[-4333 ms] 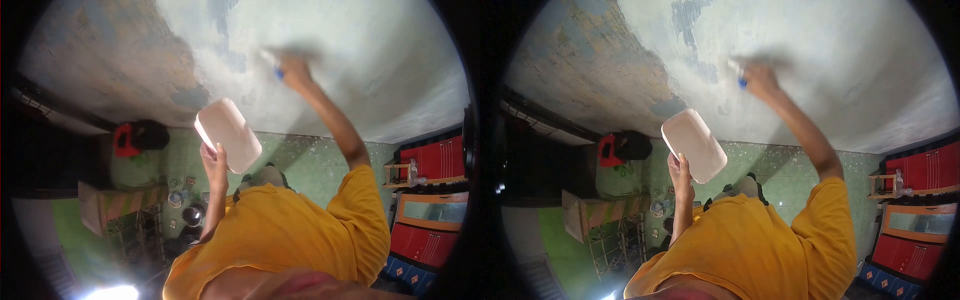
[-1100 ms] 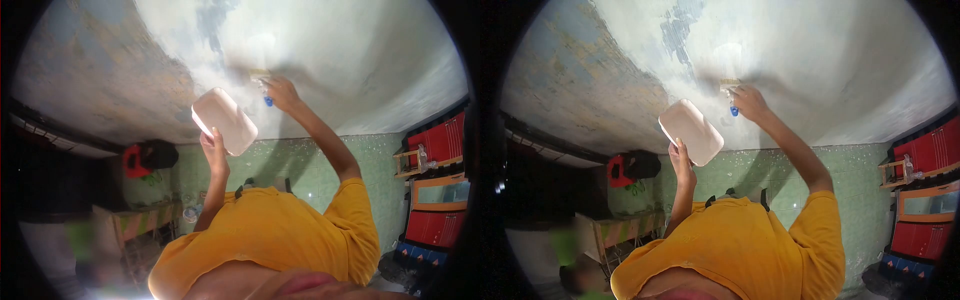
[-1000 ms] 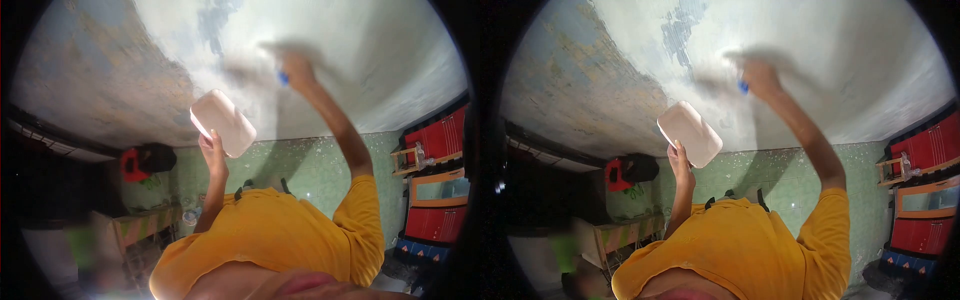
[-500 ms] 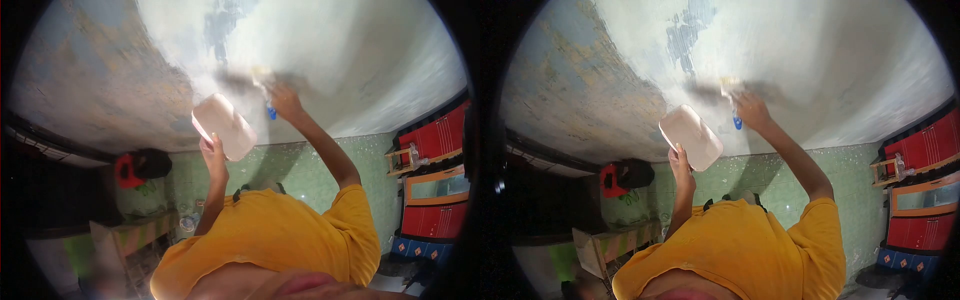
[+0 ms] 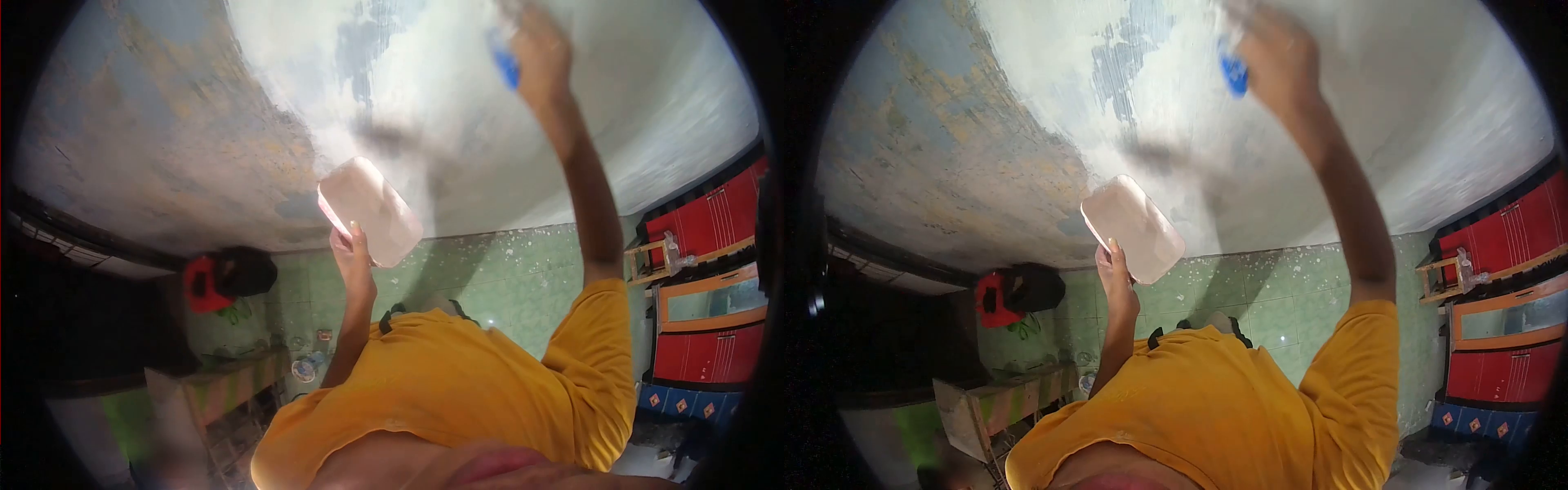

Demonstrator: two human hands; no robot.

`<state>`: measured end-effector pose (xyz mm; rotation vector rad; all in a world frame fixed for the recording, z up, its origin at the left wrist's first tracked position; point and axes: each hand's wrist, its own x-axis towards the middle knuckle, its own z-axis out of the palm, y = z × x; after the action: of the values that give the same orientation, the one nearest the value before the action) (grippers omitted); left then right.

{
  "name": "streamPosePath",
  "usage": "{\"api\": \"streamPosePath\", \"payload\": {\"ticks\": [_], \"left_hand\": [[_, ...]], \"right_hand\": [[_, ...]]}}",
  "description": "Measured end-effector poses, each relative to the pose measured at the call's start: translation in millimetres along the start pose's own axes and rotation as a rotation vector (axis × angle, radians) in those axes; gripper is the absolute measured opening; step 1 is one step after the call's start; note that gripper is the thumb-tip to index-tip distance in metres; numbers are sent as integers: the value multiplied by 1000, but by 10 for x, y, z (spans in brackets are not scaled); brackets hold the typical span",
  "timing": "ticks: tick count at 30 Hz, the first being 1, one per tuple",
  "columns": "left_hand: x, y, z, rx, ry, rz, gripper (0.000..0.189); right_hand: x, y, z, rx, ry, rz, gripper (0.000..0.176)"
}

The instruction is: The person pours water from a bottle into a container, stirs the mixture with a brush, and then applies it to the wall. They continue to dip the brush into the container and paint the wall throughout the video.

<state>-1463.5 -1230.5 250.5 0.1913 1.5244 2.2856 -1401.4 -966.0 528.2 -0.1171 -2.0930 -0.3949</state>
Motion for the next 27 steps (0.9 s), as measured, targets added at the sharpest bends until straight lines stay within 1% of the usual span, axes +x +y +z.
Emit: {"api": "streamPosePath", "payload": {"ticks": [2, 3, 6, 7, 8, 10, 11, 13, 15, 16, 17, 19, 22, 23, 24, 25, 26, 27], "left_hand": [[-22, 26, -3, 20, -16, -27, 51], [-23, 40, -18, 33, -25, -38, 51], [-8, 19, -3, 12, -10, 4, 50], [-26, 9, -9, 19, 1, -7, 50], [-38, 8, -10, 28, 9, -16, 50], [7, 20, -4, 39, 10, -19, 50], [3, 17, -10, 45, 7, -23, 50], [-45, 19, 1, 61, -2, -40, 51], [-46, 45, 21, 77, -11, -60, 52], [-42, 45, 31, 76, -14, -65, 51], [-45, 39, 47, 72, -15, -71, 51], [-80, 1, 64, 66, -12, -82, 50], [-92, -1, 77, 72, -6, -91, 50], [-87, -18, 76, 71, 1, -92, 50], [-79, -28, 86, 67, 9, -91, 50], [-99, -18, 78, 69, 2, -94, 51], [-127, 10, 66, 72, -6, -97, 52], [-127, 28, 73, 73, -14, -97, 52]], "right_hand": [[-739, 34, 534, -260, -67, -160, 37], [-1080, -74, 733, -188, -55, -145, 36], [-1987, -361, 1013, -20, -308, -102, 38], [-2114, -415, 1014, 47, -411, -104, 39], [-2188, -358, 1010, 114, -441, -113, 39], [-2054, -280, 936, 238, -490, -140, 38], [-1894, -199, 867, 220, -454, -102, 37], [-1224, -16, 439, 240, -382, -16, 36], [-605, 283, 164, 175, -210, -151, 30], [-279, 177, -120, 154, -199, -67, 21], [-43, 292, -183, 75, -16, -157, 19], [400, 442, -379, -190, 90, -206, 25], [433, 323, -252, -164, 171, -7, 26], [108, 359, -84, -218, -41, 4, 16], [-116, 275, 169, -262, -37, -80, 11], [-492, 127, 478, -495, -208, -110, 16], [-854, -91, 701, -306, -98, -35, 24], [-1225, -204, 829, -158, -130, -169, 31]]}}
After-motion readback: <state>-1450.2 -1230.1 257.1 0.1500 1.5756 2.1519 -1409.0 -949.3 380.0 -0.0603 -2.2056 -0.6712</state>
